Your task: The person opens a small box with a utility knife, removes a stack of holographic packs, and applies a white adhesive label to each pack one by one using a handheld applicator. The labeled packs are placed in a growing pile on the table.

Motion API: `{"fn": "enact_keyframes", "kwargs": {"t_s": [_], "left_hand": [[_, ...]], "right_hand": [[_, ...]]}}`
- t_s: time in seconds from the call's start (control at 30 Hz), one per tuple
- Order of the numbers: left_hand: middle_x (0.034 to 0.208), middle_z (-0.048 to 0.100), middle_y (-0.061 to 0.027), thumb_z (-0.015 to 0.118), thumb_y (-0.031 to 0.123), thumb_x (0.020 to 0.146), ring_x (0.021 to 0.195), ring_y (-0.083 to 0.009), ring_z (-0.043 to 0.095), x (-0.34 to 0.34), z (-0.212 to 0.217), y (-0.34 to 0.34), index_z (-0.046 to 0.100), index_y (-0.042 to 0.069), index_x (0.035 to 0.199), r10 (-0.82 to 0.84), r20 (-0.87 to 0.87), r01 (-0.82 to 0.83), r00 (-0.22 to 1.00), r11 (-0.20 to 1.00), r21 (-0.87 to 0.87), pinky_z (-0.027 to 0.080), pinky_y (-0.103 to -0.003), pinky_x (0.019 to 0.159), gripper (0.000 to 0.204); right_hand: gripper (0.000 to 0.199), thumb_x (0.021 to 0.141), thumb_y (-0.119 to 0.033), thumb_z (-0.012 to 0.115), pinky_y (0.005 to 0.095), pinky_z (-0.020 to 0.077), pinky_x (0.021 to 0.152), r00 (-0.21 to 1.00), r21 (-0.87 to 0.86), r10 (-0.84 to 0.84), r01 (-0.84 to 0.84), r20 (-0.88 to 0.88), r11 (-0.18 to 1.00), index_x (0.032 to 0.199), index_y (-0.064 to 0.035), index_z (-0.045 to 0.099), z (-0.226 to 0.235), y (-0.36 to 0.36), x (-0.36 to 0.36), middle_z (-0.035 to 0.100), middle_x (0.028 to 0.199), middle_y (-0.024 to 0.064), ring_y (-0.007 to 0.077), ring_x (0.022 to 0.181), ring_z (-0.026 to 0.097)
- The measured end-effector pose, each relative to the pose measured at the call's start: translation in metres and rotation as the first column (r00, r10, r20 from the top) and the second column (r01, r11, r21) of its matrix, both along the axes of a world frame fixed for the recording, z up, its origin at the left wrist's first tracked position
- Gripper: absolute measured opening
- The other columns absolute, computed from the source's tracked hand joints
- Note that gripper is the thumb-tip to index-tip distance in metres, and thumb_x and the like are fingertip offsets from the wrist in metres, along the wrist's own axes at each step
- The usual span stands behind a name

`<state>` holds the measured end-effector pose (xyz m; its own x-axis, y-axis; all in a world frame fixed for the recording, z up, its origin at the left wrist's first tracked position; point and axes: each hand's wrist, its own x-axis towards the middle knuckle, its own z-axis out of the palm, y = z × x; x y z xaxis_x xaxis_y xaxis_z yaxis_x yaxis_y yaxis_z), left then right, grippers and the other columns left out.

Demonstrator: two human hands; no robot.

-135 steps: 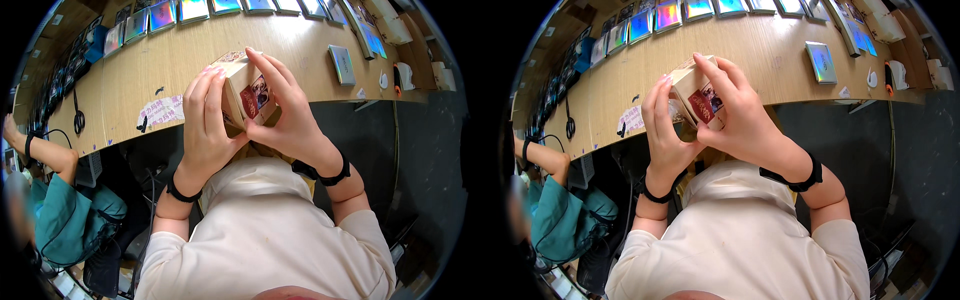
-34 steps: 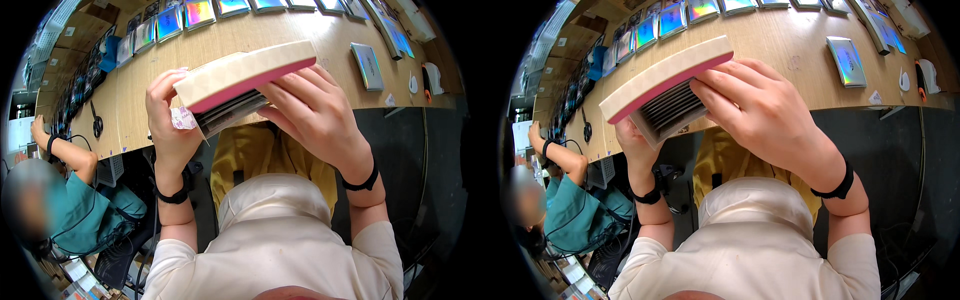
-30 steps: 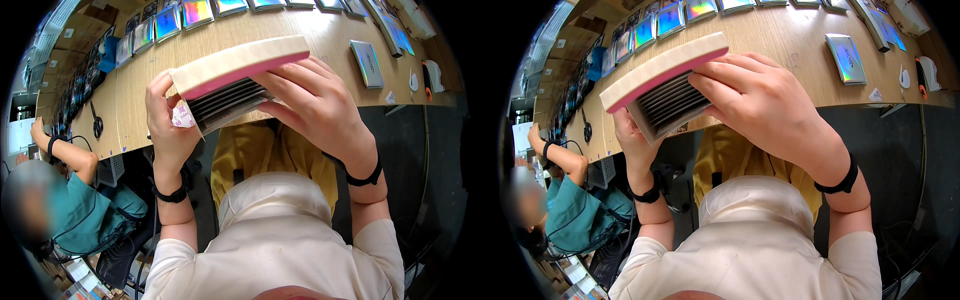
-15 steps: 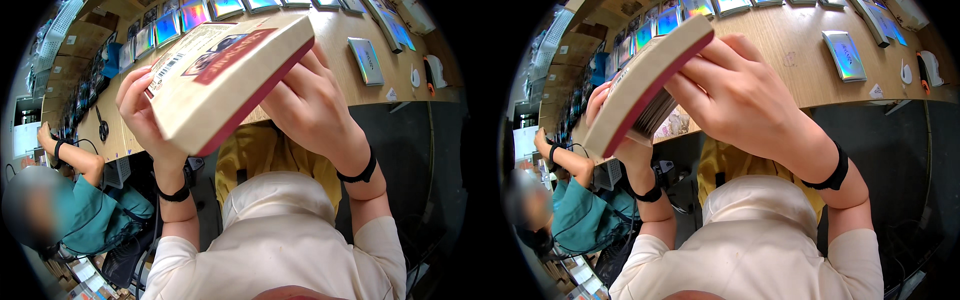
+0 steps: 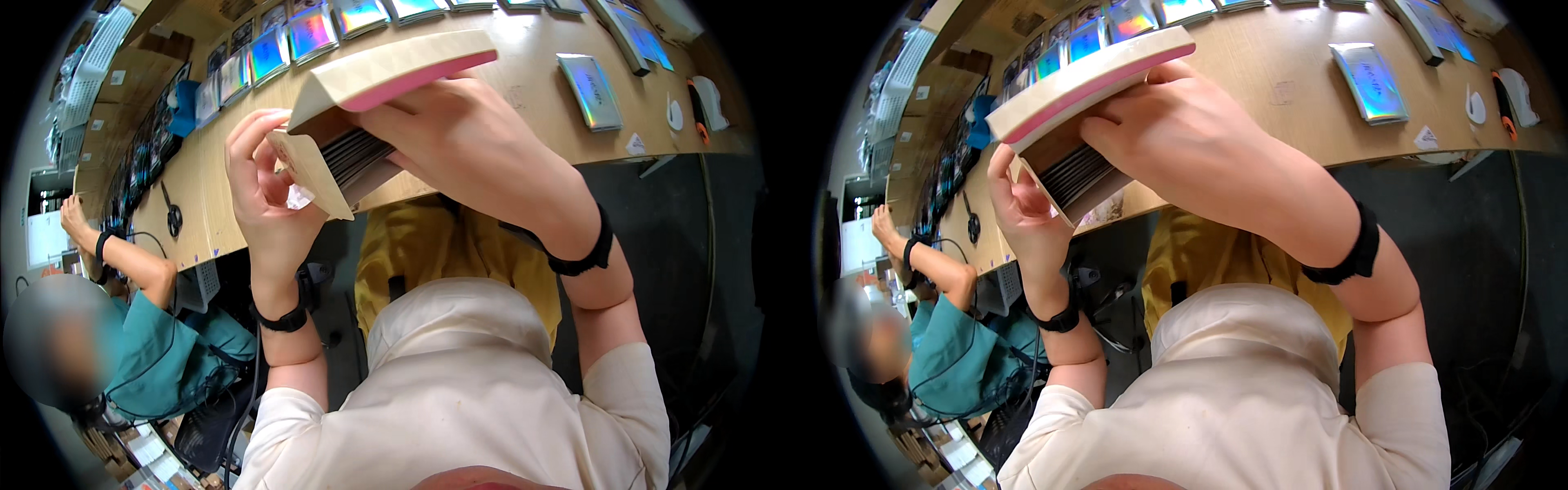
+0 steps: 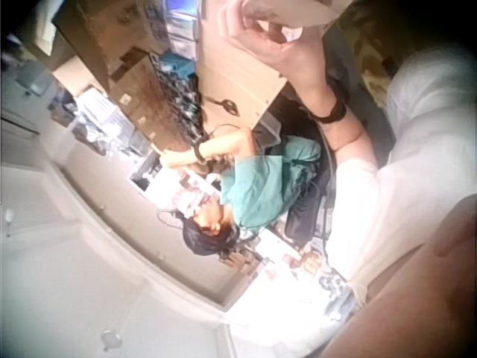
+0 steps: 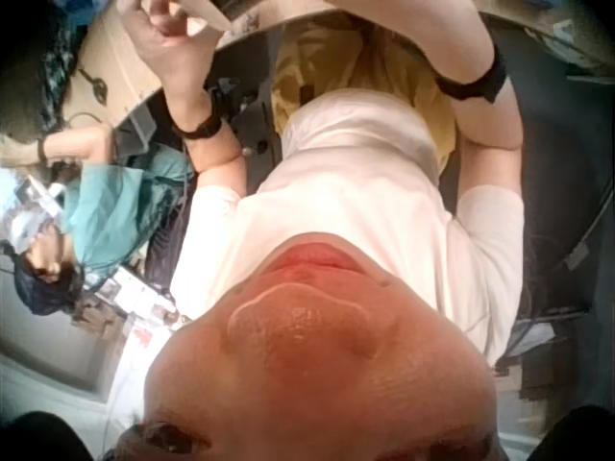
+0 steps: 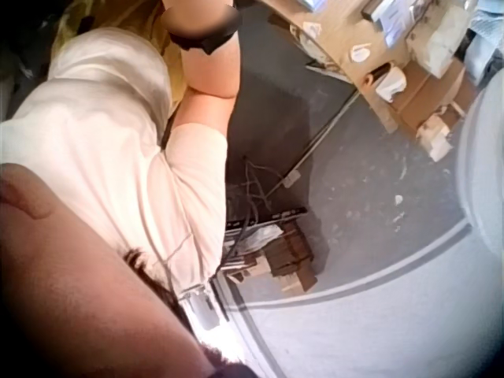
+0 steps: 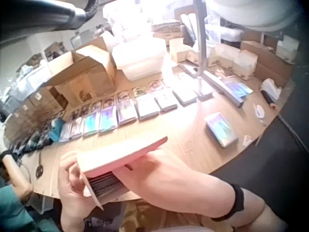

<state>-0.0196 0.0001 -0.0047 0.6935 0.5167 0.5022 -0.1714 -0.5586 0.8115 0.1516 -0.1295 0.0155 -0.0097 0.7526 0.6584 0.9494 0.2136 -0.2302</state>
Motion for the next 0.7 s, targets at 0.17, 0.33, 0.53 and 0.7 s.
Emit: {"fn": "enact_keyframes", "kwargs": {"t_s": [0.17, 0.33, 0.53, 0.7], "left_hand": [[0.122, 0.048, -0.0101, 0.072, -0.018, 0.060, 0.113, -0.0214, 0.052, -0.004, 0.000, -0.002, 0.036, 0.007, 0.134, 0.048, -0.152, -0.067, 0.987, 0.990, -0.120, 0.051, -0.033, 0.091, 0.086], [0.126, 0.048, -0.0111, 0.076, -0.015, 0.063, 0.114, -0.0221, 0.052, -0.011, -0.005, 0.011, 0.035, 0.001, 0.134, 0.163, -0.111, -0.173, 0.980, 0.981, -0.084, 0.048, -0.034, 0.095, 0.083], [0.124, 0.051, -0.0091, 0.077, -0.008, 0.068, 0.115, -0.0205, 0.051, -0.013, -0.013, 0.012, 0.038, 0.002, 0.133, 0.195, -0.032, -0.195, 0.980, 0.934, -0.298, 0.046, -0.033, 0.096, 0.076], [0.123, 0.051, -0.0073, 0.080, -0.006, 0.066, 0.114, -0.0194, 0.052, -0.004, -0.015, -0.006, 0.039, 0.004, 0.130, 0.139, -0.065, -0.154, 0.988, 0.897, -0.414, 0.045, -0.034, 0.096, 0.077]], "right_hand": [[0.009, 0.071, -0.010, 0.061, 0.0325, 0.0463, 0.076, 0.993, 0.133, -0.054, 0.069, -0.109, 0.989, 0.080, -0.0094, 0.059, -0.019, 0.001, -0.006, 0.063, 0.070, 0.0039, 0.0212, 0.075, 0.065], [0.040, 0.079, 0.001, 0.069, 0.0277, 0.0473, 0.082, 0.881, 0.256, -0.121, 0.261, -0.458, 0.931, 0.117, -0.0048, 0.058, -0.017, -0.036, 0.003, 0.065, 0.095, 0.0086, 0.0161, 0.084, 0.065], [0.052, 0.085, -0.003, 0.059, 0.0320, 0.0487, 0.076, 0.435, -0.243, -0.415, 0.398, -0.799, 0.884, 0.134, 0.0018, 0.042, -0.030, -0.079, 0.041, 0.062, 0.099, 0.0182, 0.0252, 0.088, 0.063], [0.048, 0.085, -0.005, 0.058, 0.0367, 0.0460, 0.087, 0.575, -0.304, -0.542, 0.461, -0.613, 0.834, 0.130, 0.0075, 0.045, -0.058, -0.072, 0.053, 0.058, 0.108, 0.0233, 0.0357, 0.097, 0.059]]}}
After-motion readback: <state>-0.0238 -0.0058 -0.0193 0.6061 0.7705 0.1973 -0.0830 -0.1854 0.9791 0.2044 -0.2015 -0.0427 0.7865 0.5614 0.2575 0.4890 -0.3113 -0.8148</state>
